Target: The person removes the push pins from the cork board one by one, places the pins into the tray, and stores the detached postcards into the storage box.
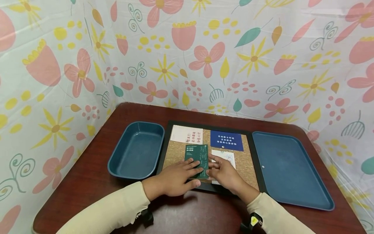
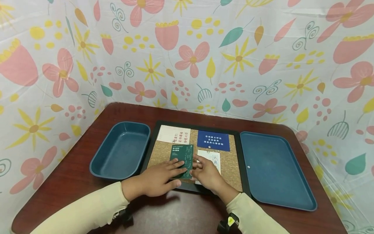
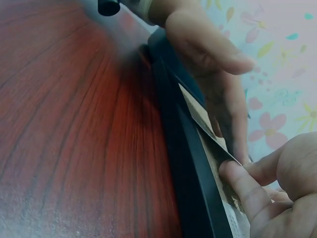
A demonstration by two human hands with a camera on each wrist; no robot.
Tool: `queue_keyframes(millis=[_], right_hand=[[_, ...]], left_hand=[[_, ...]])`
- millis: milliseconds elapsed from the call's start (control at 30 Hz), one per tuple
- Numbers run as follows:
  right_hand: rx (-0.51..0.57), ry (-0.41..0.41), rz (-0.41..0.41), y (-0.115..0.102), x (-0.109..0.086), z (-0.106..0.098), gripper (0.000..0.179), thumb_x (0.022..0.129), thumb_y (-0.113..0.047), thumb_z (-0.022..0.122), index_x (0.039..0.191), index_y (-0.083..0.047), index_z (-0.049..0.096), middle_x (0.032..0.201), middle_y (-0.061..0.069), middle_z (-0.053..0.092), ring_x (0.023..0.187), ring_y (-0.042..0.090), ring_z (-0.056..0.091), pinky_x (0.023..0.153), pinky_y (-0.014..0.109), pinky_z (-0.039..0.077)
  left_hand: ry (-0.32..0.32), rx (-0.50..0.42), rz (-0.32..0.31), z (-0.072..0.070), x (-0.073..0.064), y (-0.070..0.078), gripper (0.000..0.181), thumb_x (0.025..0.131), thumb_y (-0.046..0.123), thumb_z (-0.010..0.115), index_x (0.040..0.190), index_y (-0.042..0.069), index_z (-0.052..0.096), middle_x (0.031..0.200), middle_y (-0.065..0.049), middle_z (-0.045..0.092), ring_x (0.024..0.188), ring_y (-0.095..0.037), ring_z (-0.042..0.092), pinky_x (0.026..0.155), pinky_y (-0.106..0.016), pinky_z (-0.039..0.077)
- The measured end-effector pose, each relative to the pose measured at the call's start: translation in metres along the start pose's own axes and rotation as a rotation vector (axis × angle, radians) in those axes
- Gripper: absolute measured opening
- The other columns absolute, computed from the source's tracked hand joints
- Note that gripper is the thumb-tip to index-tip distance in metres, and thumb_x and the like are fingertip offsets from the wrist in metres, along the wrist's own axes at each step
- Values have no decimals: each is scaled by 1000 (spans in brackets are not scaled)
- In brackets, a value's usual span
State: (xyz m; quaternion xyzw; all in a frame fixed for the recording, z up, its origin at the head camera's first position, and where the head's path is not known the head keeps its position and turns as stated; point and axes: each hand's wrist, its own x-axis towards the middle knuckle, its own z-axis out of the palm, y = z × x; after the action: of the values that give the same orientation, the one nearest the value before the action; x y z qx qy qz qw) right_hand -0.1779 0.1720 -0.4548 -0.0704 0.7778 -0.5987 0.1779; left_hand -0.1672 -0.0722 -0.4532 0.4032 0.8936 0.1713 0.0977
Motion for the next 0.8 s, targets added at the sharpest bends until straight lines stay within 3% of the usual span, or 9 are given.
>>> queue_keyframes(millis=[200, 367, 533, 800], right_hand=[[6, 11, 6, -1, -4, 2, 70, 95, 5, 64, 158, 0, 34, 138, 30, 57, 115, 32, 66, 79, 38, 61], [31, 18, 6, -4, -5, 2, 70, 95, 6, 64, 158, 2, 33, 137, 31, 57, 109, 29, 68, 79, 39, 61], [49, 71, 11, -6, -5, 2, 69, 95, 9, 62, 157, 0, 35, 139, 33, 55, 98, 25, 70, 79, 41, 61], [61, 119, 21, -5, -3, 5, 69, 93, 9, 63, 156, -1, 38, 135, 31, 58, 100, 26, 70, 78, 41, 61]], left_hand=[[127, -10, -19, -1, 5, 2, 58, 111, 51, 33, 145, 13, 60, 156, -5, 47, 148, -26, 35, 118, -44, 32], [237, 7, -16, -6, 6, 4, 40, 108, 41, 50, 130, 13, 70, 135, -4, 65, 133, -23, 54, 109, -43, 45], [285, -19, -18, -12, 6, 6, 36, 106, 38, 55, 126, 13, 71, 123, -1, 70, 118, -18, 64, 98, -41, 52], [314, -63, -93, -31, -2, 8, 38, 105, 38, 59, 131, 12, 69, 124, -1, 70, 117, -20, 64, 93, -44, 54]])
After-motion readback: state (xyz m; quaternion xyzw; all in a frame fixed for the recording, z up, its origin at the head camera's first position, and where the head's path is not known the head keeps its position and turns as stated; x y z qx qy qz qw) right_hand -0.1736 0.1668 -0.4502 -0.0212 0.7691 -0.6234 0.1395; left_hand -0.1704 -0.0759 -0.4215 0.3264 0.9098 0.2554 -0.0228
